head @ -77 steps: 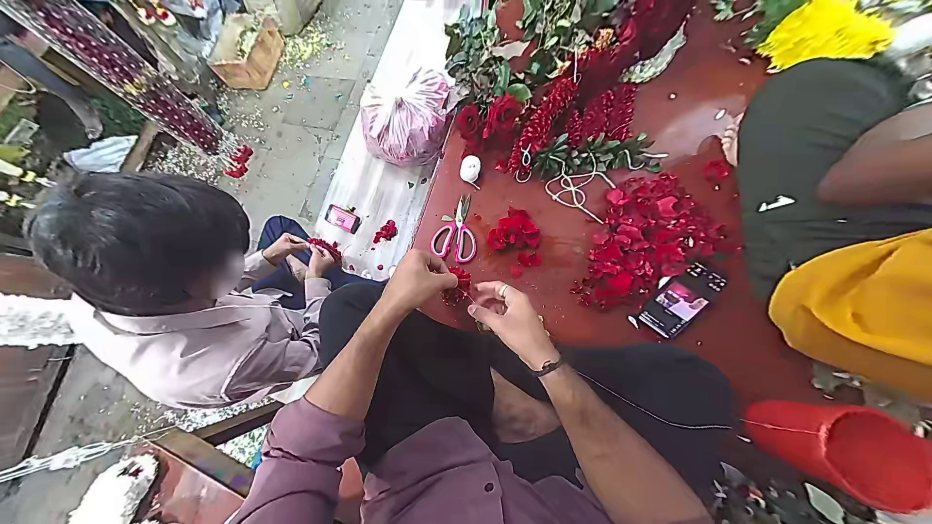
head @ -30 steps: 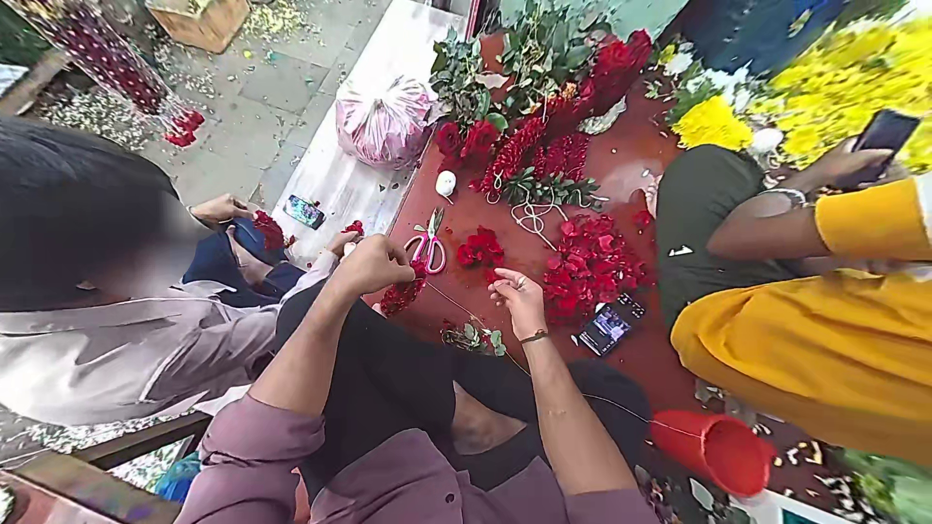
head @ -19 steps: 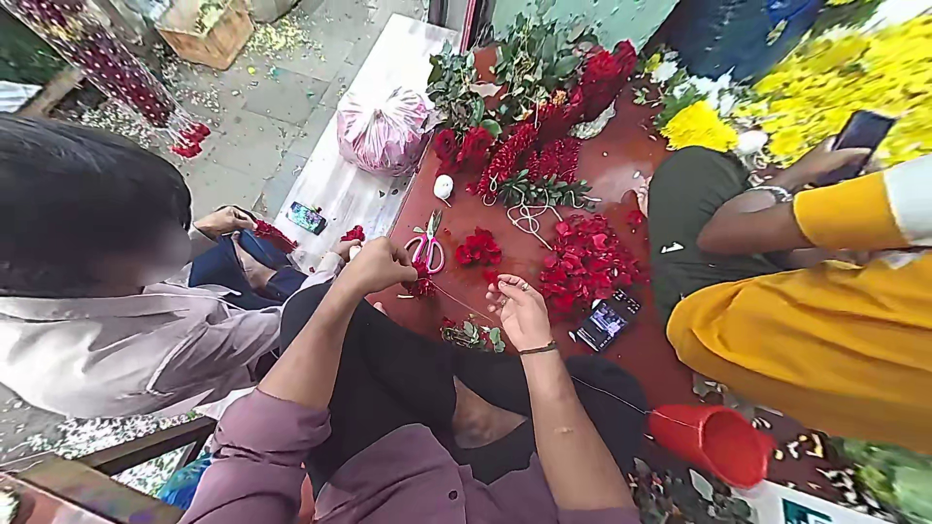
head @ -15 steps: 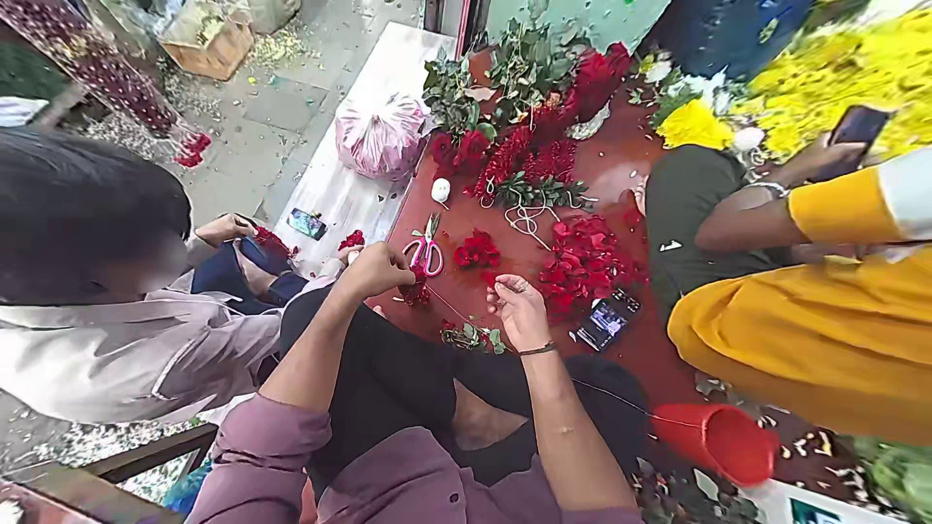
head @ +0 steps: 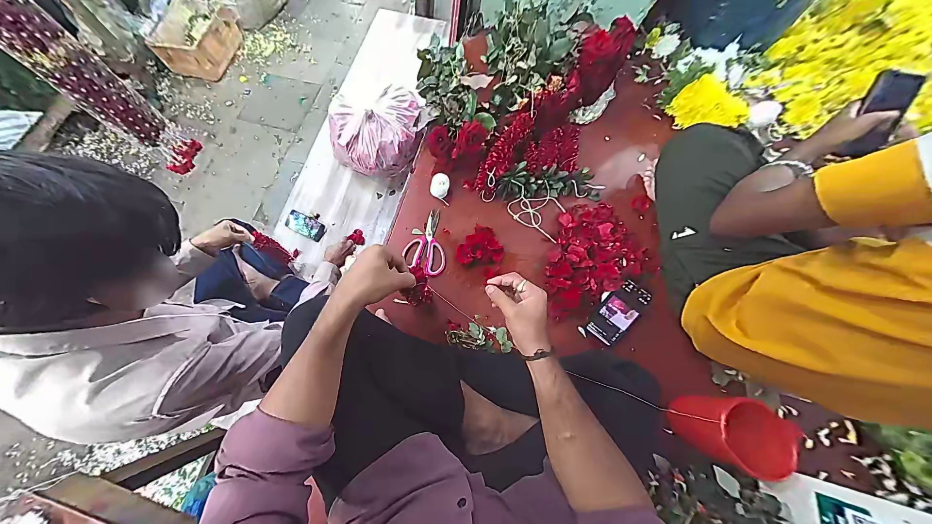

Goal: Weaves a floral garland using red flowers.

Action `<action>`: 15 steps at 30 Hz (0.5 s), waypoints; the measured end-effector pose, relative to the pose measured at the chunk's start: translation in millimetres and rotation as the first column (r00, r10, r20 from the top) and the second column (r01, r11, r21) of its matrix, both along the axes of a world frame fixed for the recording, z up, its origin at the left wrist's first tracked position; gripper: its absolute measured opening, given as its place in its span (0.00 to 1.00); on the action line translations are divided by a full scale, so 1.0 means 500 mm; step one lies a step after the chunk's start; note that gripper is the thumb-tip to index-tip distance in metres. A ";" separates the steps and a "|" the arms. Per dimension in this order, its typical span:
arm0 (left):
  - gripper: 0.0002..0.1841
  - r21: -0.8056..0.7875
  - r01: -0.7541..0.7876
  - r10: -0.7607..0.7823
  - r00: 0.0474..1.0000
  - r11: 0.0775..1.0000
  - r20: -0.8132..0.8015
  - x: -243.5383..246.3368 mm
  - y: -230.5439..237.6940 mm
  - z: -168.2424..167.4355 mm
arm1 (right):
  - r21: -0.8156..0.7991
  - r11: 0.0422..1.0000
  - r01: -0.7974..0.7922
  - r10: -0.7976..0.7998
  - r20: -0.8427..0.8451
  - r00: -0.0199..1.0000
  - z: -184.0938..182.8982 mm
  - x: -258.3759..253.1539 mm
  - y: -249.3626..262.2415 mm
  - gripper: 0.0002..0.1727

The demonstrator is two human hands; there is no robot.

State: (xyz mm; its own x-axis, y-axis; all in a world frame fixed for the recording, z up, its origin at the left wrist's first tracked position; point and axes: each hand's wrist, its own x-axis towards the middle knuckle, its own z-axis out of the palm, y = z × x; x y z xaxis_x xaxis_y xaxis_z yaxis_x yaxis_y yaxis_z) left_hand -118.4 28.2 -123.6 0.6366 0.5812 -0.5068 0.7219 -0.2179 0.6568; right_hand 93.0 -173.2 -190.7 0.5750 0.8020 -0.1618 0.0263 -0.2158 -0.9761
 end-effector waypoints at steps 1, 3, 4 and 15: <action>0.09 0.005 -0.001 0.001 1.000 1.000 0.004 0.000 -0.001 -0.001 | 0.020 1.000 0.002 -0.002 -0.005 1.000 0.000 -0.001 0.000 0.05; 0.09 0.000 -0.013 0.013 1.000 1.000 0.004 0.000 -0.005 -0.004 | 0.047 0.999 0.011 -0.011 -0.008 1.000 0.005 -0.007 -0.001 0.05; 0.09 -0.018 -0.020 0.020 1.000 1.000 -0.017 0.002 -0.007 0.000 | 0.053 0.998 0.019 -0.019 -0.003 1.000 0.010 -0.012 -0.001 0.05; 0.09 -0.139 -0.012 0.015 1.000 0.990 0.019 0.013 -0.064 0.019 | 0.038 0.999 0.023 -0.008 -0.359 0.933 0.098 -0.095 0.007 0.23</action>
